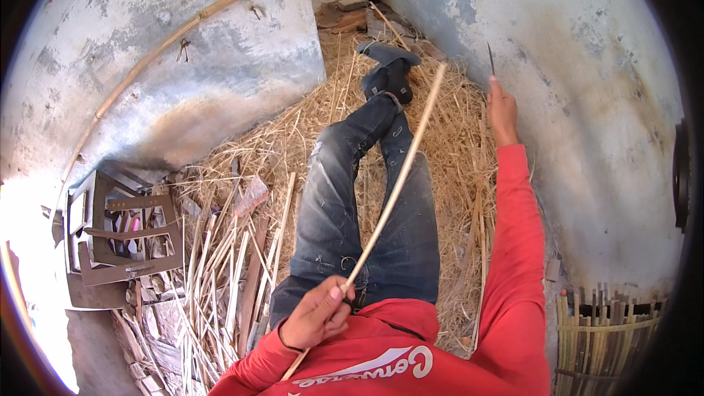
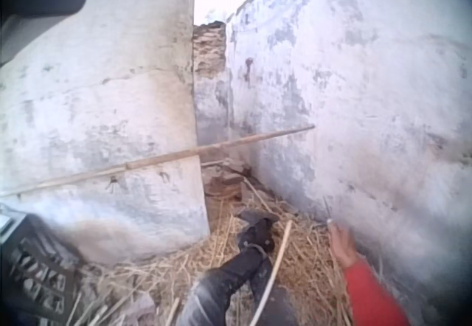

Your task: The person strips thin layers off a long bamboo strip using a small knife.

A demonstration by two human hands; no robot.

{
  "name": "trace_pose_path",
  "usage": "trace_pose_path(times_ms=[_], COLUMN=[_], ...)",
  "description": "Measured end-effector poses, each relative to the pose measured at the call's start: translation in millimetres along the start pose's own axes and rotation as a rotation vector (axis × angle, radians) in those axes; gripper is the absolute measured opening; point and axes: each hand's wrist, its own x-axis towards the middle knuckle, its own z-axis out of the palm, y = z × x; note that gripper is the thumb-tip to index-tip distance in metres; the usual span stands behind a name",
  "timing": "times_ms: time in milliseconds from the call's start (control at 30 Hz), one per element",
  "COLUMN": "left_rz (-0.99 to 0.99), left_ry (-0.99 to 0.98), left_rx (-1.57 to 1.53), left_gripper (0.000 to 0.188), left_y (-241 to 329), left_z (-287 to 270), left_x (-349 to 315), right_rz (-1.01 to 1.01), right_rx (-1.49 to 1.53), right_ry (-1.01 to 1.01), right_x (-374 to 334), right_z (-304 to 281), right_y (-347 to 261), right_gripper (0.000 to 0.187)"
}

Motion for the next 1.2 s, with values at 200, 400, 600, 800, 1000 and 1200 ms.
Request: trace_pose_path(times_ms=[200,400,600,800,1000,1200], left_rz=[0.103,0.112,0.18,0.138,0.212,0.222], left_ry=[0.123,0.132,0.141,0.068,0.084,0.057], left_rx=[0.415,0.521,0.599,0.505,0.256,0.065], left_gripper=[0.026,0.026,0.035,0.039,0.044,0.049], left_y=[13.4,26.3,36.7,45.1,45.5,41.8], left_z=[0.8,0.0,7.2,6.9,2.5,0.4], left_x=[21.0,30.6,47.2,65.7,74.6,78.0], right_rz=[0.025,0.107,0.013,0.12,-0.318,-0.541], right_rx=[0.426,0.678,0.672,0.749,0.335,0.181], right_ry=[-0.621,-0.651,-0.652,-0.731,-0.703,-0.64], right_x=[-156.2,-204.4,-220.3,-231.3,-264.4,-301.0], right_z=[9.7,17.5,15.4,9.5,4.8,17.1], right_y=[-127.6,-128.1,-139.2,-138.4,-141.5,-138.1], right_gripper=[0.035,0.018,0.014,0.019,0.035,0.042])
